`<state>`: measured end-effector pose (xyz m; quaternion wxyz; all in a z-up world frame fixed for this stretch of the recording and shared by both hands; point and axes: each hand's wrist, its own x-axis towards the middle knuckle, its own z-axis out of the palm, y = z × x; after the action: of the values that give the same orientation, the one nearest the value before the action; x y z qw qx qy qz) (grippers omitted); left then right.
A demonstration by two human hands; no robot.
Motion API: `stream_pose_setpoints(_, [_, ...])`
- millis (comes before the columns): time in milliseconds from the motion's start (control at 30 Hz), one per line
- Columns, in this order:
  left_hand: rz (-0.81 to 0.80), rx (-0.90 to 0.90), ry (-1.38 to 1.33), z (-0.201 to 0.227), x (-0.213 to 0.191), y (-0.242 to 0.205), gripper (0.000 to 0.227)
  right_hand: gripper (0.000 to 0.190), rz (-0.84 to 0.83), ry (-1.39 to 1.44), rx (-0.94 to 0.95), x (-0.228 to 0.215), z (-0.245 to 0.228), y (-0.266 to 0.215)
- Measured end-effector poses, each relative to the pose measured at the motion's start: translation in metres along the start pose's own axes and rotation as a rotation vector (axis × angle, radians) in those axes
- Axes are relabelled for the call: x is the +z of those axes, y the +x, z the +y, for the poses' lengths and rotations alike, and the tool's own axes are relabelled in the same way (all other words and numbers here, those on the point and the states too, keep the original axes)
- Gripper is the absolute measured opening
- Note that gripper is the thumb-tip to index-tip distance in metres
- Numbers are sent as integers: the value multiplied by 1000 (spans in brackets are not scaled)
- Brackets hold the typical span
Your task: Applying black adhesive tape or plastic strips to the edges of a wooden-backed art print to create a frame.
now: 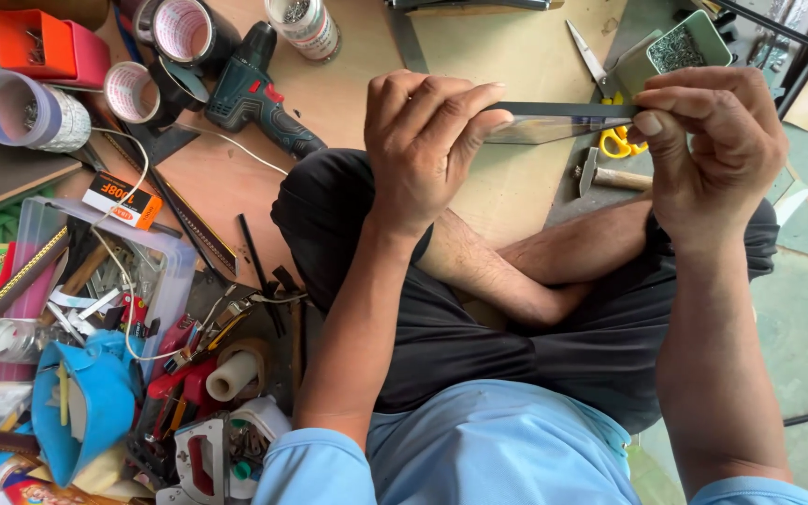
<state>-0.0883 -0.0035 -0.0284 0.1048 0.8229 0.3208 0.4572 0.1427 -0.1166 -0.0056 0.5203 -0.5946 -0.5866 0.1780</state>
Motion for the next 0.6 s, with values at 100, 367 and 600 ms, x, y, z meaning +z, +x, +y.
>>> stream_pose_setpoints(100, [17,4,-35,1,3,4,26,14,18,99,55,-3,12,-9])
stream_pose_setpoints(367, [28,-34,-31,8,2,-3,28,19,45,34,109,-3,16,-19])
stream_pose_setpoints(600, [12,-1,-24,3,8,-7,27,18,-19,147,110,-25,15,2])
